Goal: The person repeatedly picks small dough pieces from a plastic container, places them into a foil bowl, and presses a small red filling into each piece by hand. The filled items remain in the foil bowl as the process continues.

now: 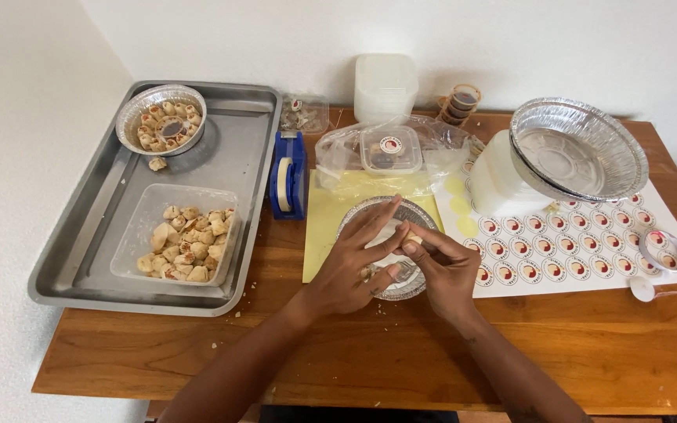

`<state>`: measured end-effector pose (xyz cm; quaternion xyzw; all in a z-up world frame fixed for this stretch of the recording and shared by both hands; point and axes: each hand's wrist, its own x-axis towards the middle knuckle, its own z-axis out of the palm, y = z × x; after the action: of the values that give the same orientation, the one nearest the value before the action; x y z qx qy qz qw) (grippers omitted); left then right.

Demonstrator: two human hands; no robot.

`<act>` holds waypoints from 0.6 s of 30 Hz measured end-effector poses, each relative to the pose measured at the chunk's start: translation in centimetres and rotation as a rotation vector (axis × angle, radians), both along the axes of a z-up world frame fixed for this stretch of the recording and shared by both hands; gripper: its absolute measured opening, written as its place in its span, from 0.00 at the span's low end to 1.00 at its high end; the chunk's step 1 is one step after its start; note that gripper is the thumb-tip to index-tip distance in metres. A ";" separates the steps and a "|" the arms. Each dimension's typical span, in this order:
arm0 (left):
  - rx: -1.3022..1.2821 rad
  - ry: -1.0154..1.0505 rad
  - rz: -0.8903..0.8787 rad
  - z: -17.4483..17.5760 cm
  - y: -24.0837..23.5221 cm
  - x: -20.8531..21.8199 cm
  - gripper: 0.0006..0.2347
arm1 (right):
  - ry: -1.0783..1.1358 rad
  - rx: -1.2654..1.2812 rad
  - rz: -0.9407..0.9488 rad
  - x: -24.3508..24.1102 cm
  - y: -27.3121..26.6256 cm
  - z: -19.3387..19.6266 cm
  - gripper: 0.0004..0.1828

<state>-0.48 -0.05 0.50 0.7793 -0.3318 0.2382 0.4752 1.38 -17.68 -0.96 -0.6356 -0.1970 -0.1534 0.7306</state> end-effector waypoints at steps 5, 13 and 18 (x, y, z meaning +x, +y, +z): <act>-0.012 -0.015 -0.010 0.1 -0.1 0.0 0.21 | 0.041 0.087 0.005 0.2 -0.3 -0.2 0.19; 0.018 -0.014 -0.015 -0.3 0.0 0.2 0.19 | 0.071 0.117 0.005 -0.1 -0.3 -0.3 0.15; 0.020 -0.041 0.002 -0.6 0.1 0.4 0.21 | 0.106 0.113 0.040 0.0 0.0 0.1 0.15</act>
<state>-0.08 0.00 -0.10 0.7792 -0.3434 0.2513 0.4601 1.35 -17.66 -0.83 -0.5964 -0.1618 -0.1157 0.7776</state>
